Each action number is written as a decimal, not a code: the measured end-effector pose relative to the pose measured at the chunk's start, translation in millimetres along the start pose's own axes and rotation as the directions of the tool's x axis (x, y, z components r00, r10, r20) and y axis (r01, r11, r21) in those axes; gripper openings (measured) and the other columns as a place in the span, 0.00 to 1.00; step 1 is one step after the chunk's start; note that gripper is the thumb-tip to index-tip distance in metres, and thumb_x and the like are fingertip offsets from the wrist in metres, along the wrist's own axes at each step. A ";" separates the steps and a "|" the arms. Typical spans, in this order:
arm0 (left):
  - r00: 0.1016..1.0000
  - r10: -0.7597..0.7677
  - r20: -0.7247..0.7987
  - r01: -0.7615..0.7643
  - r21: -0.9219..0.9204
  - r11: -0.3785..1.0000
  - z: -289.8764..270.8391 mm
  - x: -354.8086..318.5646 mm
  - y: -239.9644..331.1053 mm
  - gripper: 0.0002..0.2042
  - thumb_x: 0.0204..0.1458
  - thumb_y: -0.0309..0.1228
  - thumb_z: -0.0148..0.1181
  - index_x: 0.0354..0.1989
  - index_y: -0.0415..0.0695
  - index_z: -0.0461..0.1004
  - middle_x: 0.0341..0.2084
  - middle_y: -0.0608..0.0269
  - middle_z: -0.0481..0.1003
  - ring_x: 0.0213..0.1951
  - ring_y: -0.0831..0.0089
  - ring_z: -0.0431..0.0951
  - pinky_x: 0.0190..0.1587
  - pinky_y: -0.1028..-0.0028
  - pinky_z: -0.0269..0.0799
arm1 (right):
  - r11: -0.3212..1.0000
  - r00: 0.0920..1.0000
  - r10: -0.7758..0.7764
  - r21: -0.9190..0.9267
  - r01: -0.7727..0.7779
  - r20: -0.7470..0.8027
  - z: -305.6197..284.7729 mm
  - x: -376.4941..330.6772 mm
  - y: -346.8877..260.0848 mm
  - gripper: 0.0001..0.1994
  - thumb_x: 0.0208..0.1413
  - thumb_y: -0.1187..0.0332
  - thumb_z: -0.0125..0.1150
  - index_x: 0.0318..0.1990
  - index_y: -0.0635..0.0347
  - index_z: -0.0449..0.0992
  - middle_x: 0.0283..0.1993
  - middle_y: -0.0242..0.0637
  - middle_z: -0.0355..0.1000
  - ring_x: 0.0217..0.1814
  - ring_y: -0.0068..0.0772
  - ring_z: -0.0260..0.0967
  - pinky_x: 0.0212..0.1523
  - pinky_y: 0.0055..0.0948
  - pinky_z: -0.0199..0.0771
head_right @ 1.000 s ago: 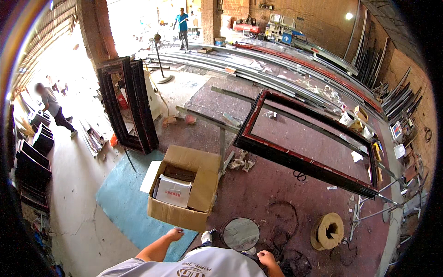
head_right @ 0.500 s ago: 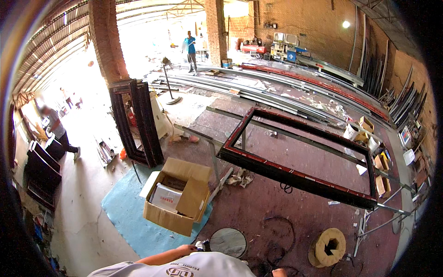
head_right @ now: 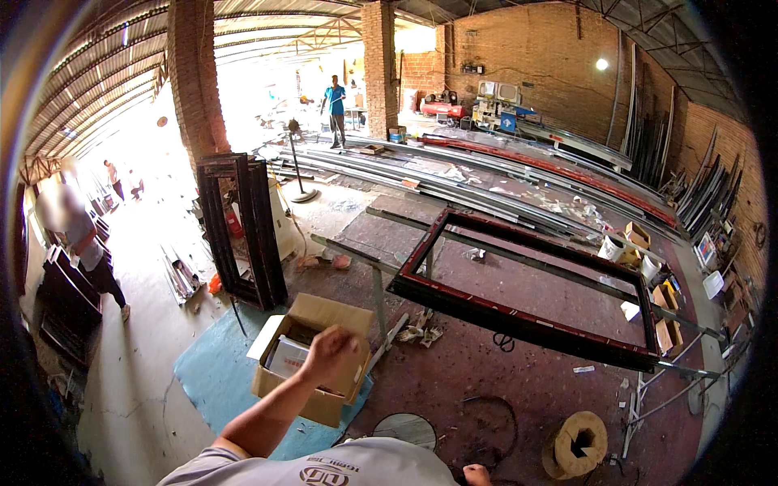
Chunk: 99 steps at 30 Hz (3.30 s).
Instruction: The person installs a black rubber seal into the groove of a window frame. They use shears to cut the seal to length and then press it into place along the frame's edge.
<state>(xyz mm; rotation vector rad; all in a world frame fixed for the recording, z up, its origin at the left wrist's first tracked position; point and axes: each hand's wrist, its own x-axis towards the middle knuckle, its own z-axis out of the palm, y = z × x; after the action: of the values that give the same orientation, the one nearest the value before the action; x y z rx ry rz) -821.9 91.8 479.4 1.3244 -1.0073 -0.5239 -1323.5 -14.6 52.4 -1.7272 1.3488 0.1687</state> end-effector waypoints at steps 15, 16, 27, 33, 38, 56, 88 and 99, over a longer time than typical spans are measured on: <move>0.237 0.959 0.154 -0.317 -0.921 0.226 9.0 -28.6 293.7 0.10 0.56 0.28 0.62 0.46 0.45 0.74 0.23 0.60 0.75 0.22 0.68 0.75 0.25 0.70 0.66 | 0.995 0.995 -0.097 -0.016 0.097 -0.007 62.5 -12.3 -17.8 0.15 0.57 0.56 0.57 0.38 0.58 0.82 0.29 0.36 0.77 0.30 0.33 0.74 0.32 0.34 0.74; 0.168 0.977 0.128 -0.296 -0.939 0.174 11.0 -22.6 296.6 0.11 0.55 0.28 0.62 0.47 0.45 0.75 0.23 0.62 0.75 0.22 0.70 0.74 0.25 0.71 0.65 | 0.996 0.996 -0.091 -0.012 0.090 -0.020 60.3 -14.8 -15.7 0.15 0.57 0.56 0.57 0.38 0.58 0.82 0.29 0.36 0.77 0.30 0.33 0.74 0.32 0.34 0.74; 0.165 0.918 0.362 -0.166 -0.907 0.387 -13.3 -25.0 301.7 0.10 0.56 0.25 0.60 0.46 0.49 0.79 0.22 0.65 0.74 0.21 0.74 0.73 0.24 0.74 0.63 | 0.997 0.997 -0.070 0.008 0.070 -0.029 65.2 -16.1 -21.8 0.16 0.57 0.54 0.58 0.37 0.57 0.82 0.30 0.37 0.78 0.29 0.33 0.74 0.32 0.34 0.74; 0.158 0.911 0.381 -0.163 -0.900 0.405 -10.8 -25.7 302.0 0.10 0.56 0.24 0.60 0.46 0.49 0.79 0.22 0.65 0.74 0.21 0.74 0.72 0.24 0.74 0.62 | 0.995 0.995 -0.095 0.019 0.095 -0.023 66.5 -19.8 -1.9 0.16 0.57 0.53 0.59 0.37 0.57 0.83 0.30 0.38 0.78 0.29 0.33 0.74 0.32 0.34 0.74; 0.171 0.904 0.391 -0.134 -0.900 0.415 -13.3 -24.3 299.4 0.10 0.56 0.24 0.60 0.46 0.48 0.79 0.21 0.64 0.74 0.22 0.73 0.73 0.24 0.74 0.62 | 0.988 0.988 -0.153 0.022 0.154 -0.032 72.6 -21.6 25.7 0.16 0.57 0.53 0.59 0.37 0.56 0.83 0.31 0.38 0.78 0.29 0.34 0.74 0.32 0.34 0.74; 0.137 0.922 0.363 -0.107 -0.920 0.378 -2.6 -3.6 288.7 0.09 0.53 0.23 0.63 0.43 0.45 0.79 0.23 0.64 0.75 0.24 0.74 0.74 0.26 0.74 0.63 | 0.973 0.974 -0.225 -0.044 0.225 -0.014 105.0 18.6 99.4 0.19 0.56 0.51 0.59 0.35 0.60 0.82 0.28 0.41 0.78 0.28 0.39 0.74 0.32 0.37 0.74; 0.381 -0.863 0.332 0.370 0.800 0.472 -147.3 -293.1 -321.2 0.19 0.52 0.49 0.53 0.45 0.53 0.80 0.44 0.55 0.78 0.46 0.55 0.78 0.49 0.60 0.73 | 1.000 0.984 0.025 -0.019 -0.022 0.175 62.7 -19.9 -26.2 0.18 0.56 0.53 0.58 0.40 0.60 0.82 0.32 0.40 0.78 0.30 0.35 0.74 0.38 0.36 0.74; 0.480 -0.791 0.380 0.094 0.873 0.478 -162.6 -243.8 -319.2 0.22 0.50 0.52 0.54 0.41 0.49 0.81 0.42 0.55 0.79 0.47 0.55 0.77 0.49 0.61 0.72 | 0.987 0.984 -0.147 -0.080 0.139 -0.100 64.1 -10.2 -49.7 0.09 0.53 0.65 0.61 0.37 0.59 0.81 0.33 0.36 0.78 0.38 0.29 0.74 0.39 0.34 0.74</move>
<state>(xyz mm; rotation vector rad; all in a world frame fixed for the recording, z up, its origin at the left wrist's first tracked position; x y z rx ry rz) -739.0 308.1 113.2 2.3421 -1.6623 -1.3275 -1260.7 37.6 49.3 -1.9102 1.3018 0.0460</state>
